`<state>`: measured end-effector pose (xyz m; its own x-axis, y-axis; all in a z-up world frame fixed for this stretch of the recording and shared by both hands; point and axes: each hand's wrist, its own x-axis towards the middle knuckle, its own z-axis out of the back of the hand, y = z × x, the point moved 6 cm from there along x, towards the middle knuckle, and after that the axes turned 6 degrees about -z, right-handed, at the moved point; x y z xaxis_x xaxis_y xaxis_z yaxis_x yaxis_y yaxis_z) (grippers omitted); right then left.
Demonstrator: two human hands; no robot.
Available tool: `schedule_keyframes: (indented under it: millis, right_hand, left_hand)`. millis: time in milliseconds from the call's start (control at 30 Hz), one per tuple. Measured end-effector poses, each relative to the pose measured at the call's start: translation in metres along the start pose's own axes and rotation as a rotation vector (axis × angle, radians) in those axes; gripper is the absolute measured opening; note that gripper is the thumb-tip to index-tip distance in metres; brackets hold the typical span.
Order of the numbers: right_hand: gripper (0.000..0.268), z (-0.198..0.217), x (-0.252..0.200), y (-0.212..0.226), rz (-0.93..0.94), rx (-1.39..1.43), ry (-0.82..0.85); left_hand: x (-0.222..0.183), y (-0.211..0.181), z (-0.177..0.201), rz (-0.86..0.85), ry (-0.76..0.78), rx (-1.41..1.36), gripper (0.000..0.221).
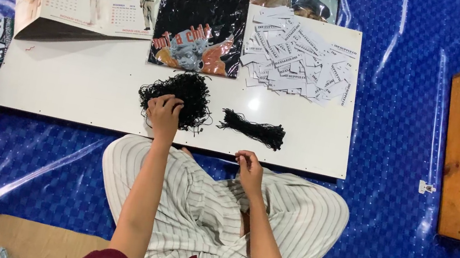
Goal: The person picks black cable ties from a pile and aligns them in their hand.
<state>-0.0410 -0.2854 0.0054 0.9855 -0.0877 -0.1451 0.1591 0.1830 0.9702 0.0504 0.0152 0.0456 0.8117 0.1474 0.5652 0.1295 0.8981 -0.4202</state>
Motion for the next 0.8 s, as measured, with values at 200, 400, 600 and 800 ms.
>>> schedule_keyframes:
  millis: [200, 400, 600, 800]
  right_hand:
    - [0.014, -0.004, 0.002, -0.01, -0.015, 0.059, 0.011]
    - [0.022, -0.013, -0.003, 0.007, -0.012, 0.017, 0.003]
    - [0.017, -0.008, -0.006, 0.001, 0.02, -0.01, -0.067]
    - [0.007, -0.004, -0.002, -0.003, 0.017, -0.092, -0.173]
  left_hand:
    - [-0.031, -0.005, -0.048, -0.238, -0.107, -0.387, 0.007]
    - [-0.08, -0.101, -0.06, -0.566, 0.323, -0.567, 0.016]
    - [-0.09, -0.12, -0.054, -0.601, 0.419, -0.549, 0.018]
    - [-0.089, -0.12, -0.054, -0.592, 0.409, -0.517, 0.016]
